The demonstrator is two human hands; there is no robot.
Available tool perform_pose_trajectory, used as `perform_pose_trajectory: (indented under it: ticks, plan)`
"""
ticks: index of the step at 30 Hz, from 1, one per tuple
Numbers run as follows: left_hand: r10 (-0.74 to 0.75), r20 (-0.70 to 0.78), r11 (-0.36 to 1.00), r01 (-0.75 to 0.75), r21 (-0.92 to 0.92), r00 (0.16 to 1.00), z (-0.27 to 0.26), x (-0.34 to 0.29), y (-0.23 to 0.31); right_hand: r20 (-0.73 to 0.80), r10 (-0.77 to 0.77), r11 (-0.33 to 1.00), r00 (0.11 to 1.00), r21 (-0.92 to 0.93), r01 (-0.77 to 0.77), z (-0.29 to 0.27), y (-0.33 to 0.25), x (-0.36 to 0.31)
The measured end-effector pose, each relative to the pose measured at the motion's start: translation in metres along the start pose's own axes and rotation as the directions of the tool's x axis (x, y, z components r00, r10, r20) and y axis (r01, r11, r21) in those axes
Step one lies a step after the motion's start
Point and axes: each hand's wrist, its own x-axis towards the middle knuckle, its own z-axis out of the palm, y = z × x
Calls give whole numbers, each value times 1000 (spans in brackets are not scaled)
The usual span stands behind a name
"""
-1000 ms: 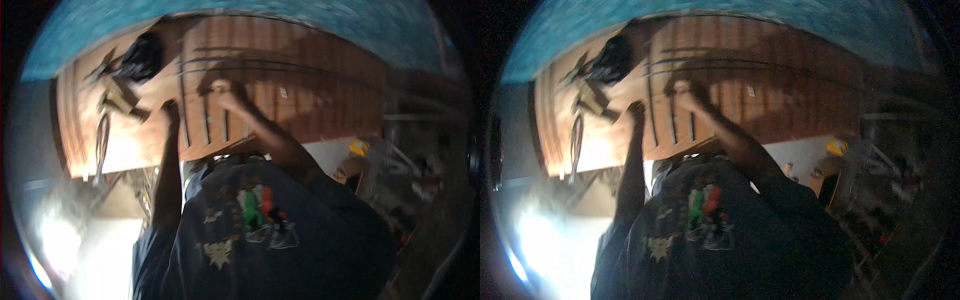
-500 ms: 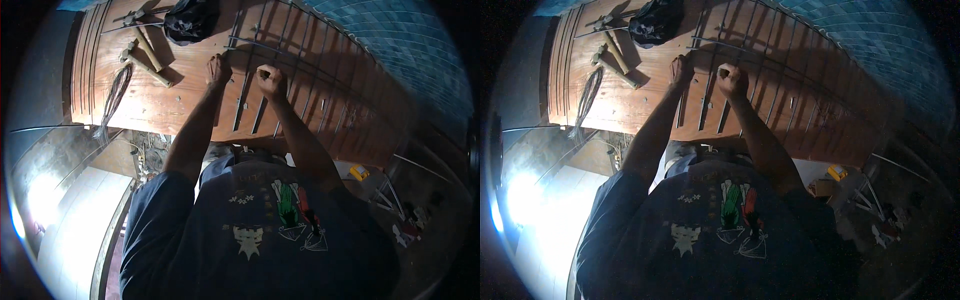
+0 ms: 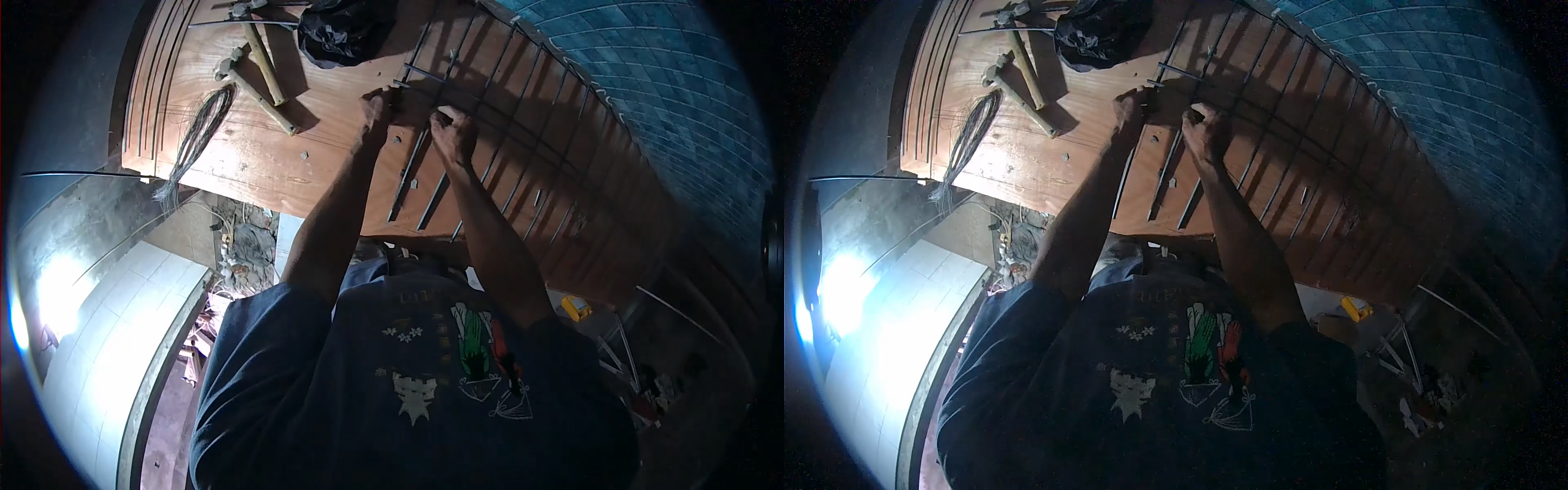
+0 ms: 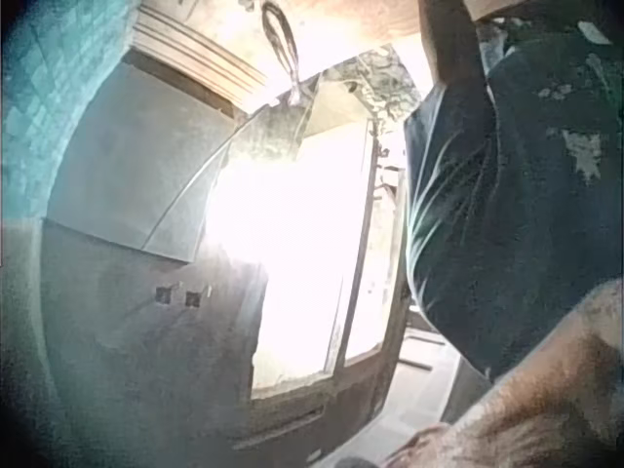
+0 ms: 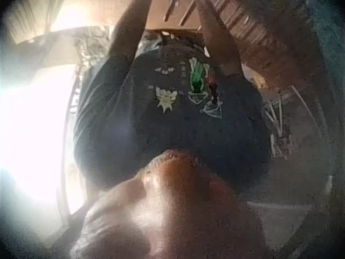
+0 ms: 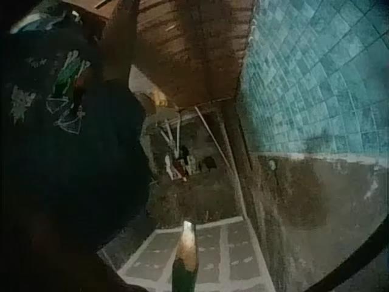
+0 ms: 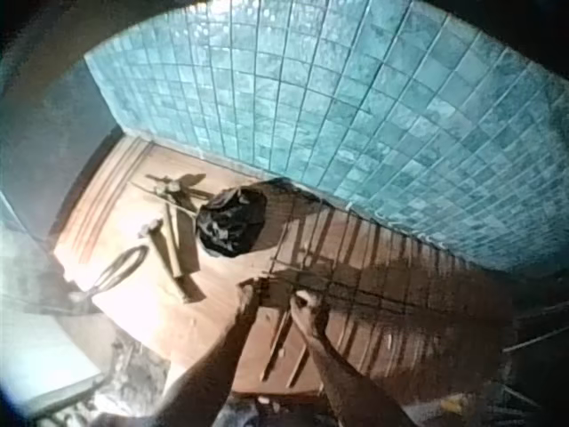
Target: The person connects metal rods into a grid pattern using wire, tightening the connections with pliers and by hand.
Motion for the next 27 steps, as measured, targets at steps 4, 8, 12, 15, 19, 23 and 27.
perform_pose_trajectory:
  ticks: [4,8,12,15,19,23,27]
  plan:
    - [-291,26,938,290,-189,957,14,-7,39,-29,-23,999,999,48,25,6,1,1]
    - [-257,1,950,253,-183,966,-1,-2,33,21,51,990,998,133,-53,20,-1,2]
    - [-393,24,909,392,-139,919,22,-8,53,-65,148,849,987,520,-93,125,116,23]
    - [-407,21,889,401,-222,913,23,-16,65,-76,176,748,982,659,-83,170,152,23]
    - [-446,25,884,445,-146,895,9,-6,63,37,131,636,991,764,-112,161,118,26]
    - [-491,-40,857,475,-201,870,7,0,56,158,173,-49,972,987,-152,164,119,20]
    - [-340,-112,934,321,-155,934,28,1,54,-191,154,678,969,734,37,193,149,16]
